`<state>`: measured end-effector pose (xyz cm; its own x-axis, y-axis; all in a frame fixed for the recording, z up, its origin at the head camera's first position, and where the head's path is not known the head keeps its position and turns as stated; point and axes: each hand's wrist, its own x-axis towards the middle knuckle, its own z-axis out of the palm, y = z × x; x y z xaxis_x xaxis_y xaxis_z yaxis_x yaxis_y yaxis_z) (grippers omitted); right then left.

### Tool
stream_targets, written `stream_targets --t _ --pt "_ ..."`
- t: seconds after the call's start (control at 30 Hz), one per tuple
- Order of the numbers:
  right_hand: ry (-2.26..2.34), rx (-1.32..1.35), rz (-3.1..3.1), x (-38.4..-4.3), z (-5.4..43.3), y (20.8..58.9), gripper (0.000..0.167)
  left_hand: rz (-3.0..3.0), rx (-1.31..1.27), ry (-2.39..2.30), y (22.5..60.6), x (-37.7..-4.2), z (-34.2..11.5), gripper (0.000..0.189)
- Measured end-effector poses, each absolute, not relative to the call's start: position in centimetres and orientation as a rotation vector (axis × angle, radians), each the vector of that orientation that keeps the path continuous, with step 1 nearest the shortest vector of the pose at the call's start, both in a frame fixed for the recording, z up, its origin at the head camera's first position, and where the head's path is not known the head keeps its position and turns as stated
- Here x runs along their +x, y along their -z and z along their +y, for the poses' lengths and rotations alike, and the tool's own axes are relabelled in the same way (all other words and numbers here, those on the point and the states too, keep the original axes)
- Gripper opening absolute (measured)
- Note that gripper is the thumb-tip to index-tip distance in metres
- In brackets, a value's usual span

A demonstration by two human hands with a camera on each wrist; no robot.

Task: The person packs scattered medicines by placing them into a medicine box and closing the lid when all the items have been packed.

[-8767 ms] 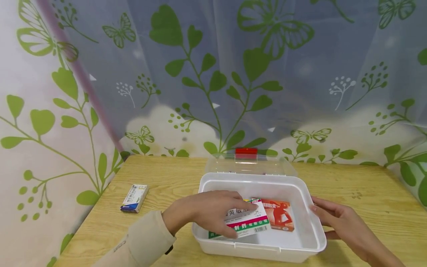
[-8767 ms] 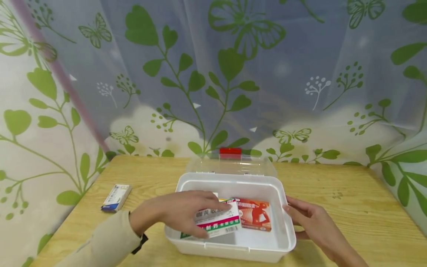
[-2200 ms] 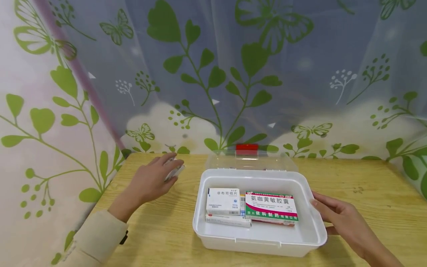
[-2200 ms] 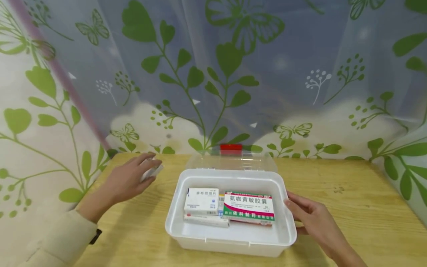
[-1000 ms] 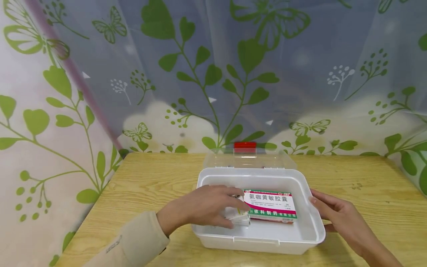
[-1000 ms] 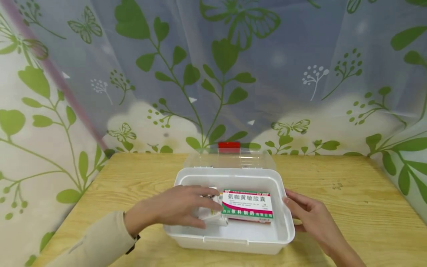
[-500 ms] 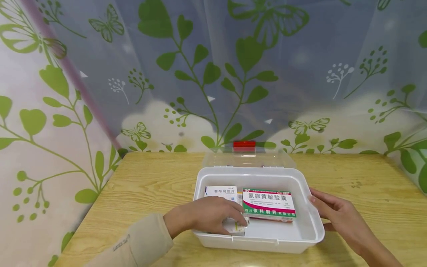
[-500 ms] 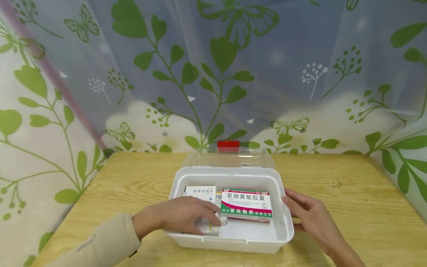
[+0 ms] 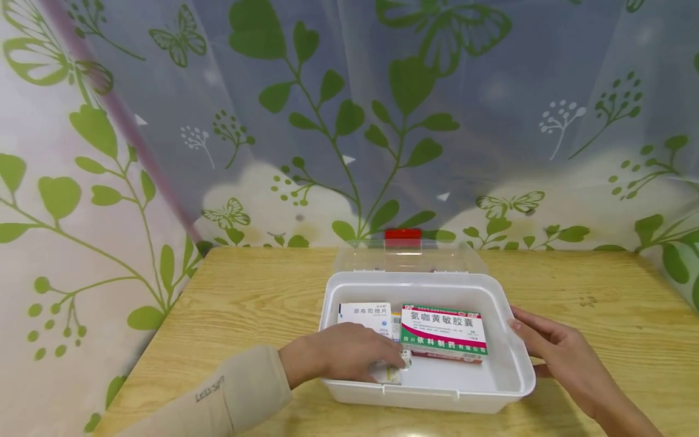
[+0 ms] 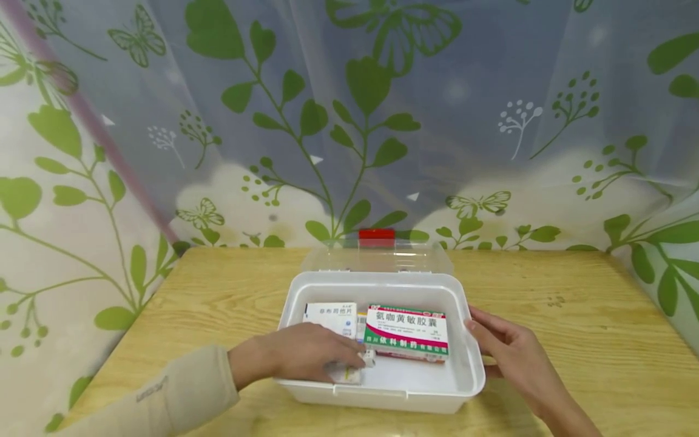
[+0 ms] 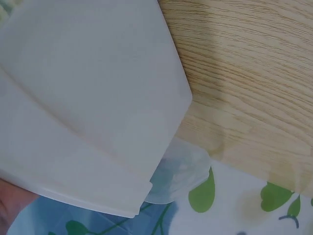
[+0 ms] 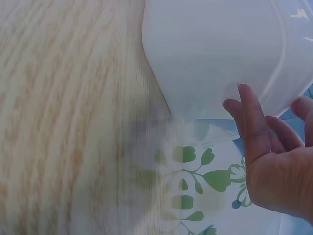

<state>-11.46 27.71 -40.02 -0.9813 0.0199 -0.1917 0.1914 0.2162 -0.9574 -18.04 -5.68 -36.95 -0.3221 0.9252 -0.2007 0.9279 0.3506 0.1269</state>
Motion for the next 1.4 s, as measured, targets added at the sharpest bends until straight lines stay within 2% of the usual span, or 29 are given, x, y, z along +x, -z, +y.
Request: stream_targets --t 0.9,1.13,1.4 --pt "1.9 0.19 2.341 -11.37 27.79 40.21 0.064 2.427 1.696 0.088 37.16 -17.89 -5.72 0.034" --pt "1.873 0.194 2.359 -11.4 27.6 40.05 0.066 2.489 1.655 -0.055 36.92 -17.99 -6.07 0.029" --pt "1.812 0.222 2.358 -11.45 27.66 39.92 0.07 2.662 1.738 -0.262 36.44 -17.8 -6.12 0.024"
